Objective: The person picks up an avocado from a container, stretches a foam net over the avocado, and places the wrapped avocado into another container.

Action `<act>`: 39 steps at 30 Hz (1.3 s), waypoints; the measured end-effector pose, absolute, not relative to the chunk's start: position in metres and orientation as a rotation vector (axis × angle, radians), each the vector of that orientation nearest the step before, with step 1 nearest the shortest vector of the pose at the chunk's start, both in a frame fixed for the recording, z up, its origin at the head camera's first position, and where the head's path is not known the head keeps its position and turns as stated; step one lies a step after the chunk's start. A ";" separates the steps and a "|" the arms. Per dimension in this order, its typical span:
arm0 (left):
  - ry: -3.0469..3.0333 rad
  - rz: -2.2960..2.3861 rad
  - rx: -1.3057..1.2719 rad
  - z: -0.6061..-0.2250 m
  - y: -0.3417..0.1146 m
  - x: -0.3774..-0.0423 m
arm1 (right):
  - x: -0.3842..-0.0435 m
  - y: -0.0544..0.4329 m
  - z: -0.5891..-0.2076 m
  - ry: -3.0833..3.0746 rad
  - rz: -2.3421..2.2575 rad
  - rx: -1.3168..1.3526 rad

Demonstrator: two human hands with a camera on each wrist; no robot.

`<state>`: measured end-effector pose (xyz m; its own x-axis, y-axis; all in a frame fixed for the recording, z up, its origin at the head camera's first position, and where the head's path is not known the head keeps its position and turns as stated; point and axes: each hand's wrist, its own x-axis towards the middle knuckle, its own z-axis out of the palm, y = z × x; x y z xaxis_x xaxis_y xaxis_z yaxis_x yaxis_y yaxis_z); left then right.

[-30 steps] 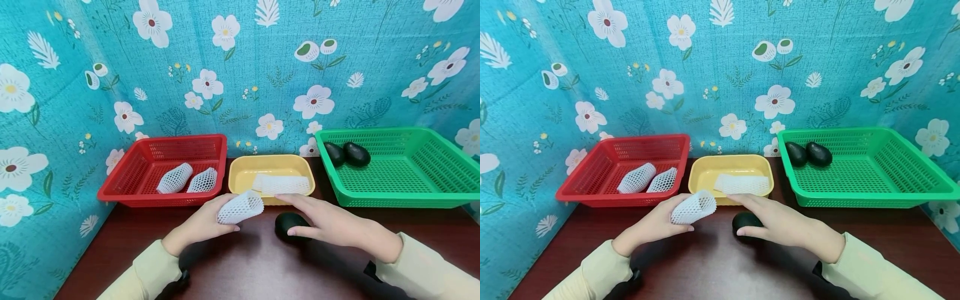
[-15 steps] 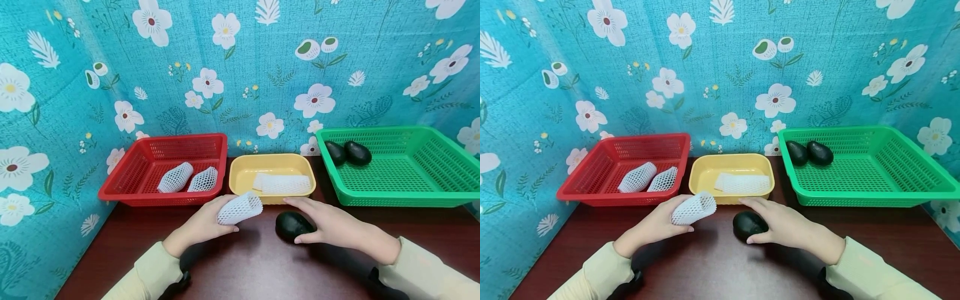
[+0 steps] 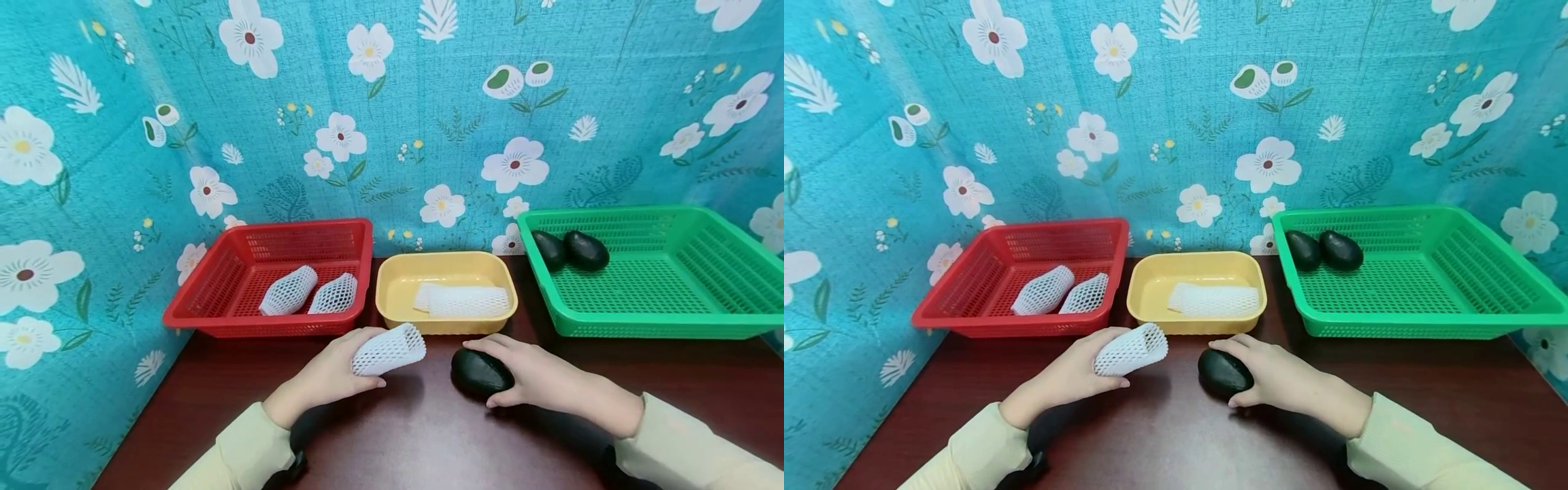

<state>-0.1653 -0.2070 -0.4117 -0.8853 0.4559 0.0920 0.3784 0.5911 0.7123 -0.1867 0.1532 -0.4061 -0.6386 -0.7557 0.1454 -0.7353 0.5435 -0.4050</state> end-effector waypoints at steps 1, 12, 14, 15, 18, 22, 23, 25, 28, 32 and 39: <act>2.711 1.179 0.712 -0.412 -0.207 -0.165 | -0.187 0.153 -0.406 2.722 -0.679 -1.312; 2.691 1.167 0.682 -0.408 -0.205 -0.162 | -0.182 0.154 -0.408 2.746 -0.702 -1.255; 2.697 1.172 0.692 -0.408 -0.205 -0.162 | -0.182 0.155 -0.406 2.759 -0.718 -1.269; 2.700 1.176 0.703 -0.409 -0.204 -0.161 | -0.183 0.155 -0.405 2.761 -0.731 -1.277; 2.708 1.165 0.713 -0.410 -0.203 -0.161 | -0.184 0.155 -0.400 2.764 -0.785 -1.328; 2.714 1.144 0.698 -0.411 -0.202 -0.160 | -0.185 0.155 -0.392 2.750 -0.866 -1.385; 2.719 1.139 0.696 -0.411 -0.201 -0.159 | -0.185 0.155 -0.390 2.743 -0.890 -1.389; 2.731 1.127 0.699 -0.411 -0.200 -0.159 | -0.185 0.153 -0.386 2.728 -0.935 -1.381; 2.764 1.109 0.725 -0.410 -0.199 -0.158 | -0.184 0.151 -0.380 2.718 -0.994 -1.387; 2.793 1.095 0.757 -0.409 -0.196 -0.159 | -0.184 0.149 -0.372 2.720 -1.038 -1.408; 2.820 1.055 0.768 -0.408 -0.193 -0.163 | -0.185 0.148 -0.364 2.720 -1.054 -1.418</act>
<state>-0.1633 -0.1933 -0.4083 -0.8771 0.4604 0.1366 0.4369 0.6471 0.6248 -0.1847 0.1484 -0.3642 -0.6137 -0.6983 0.3685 -0.7643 0.4082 -0.4993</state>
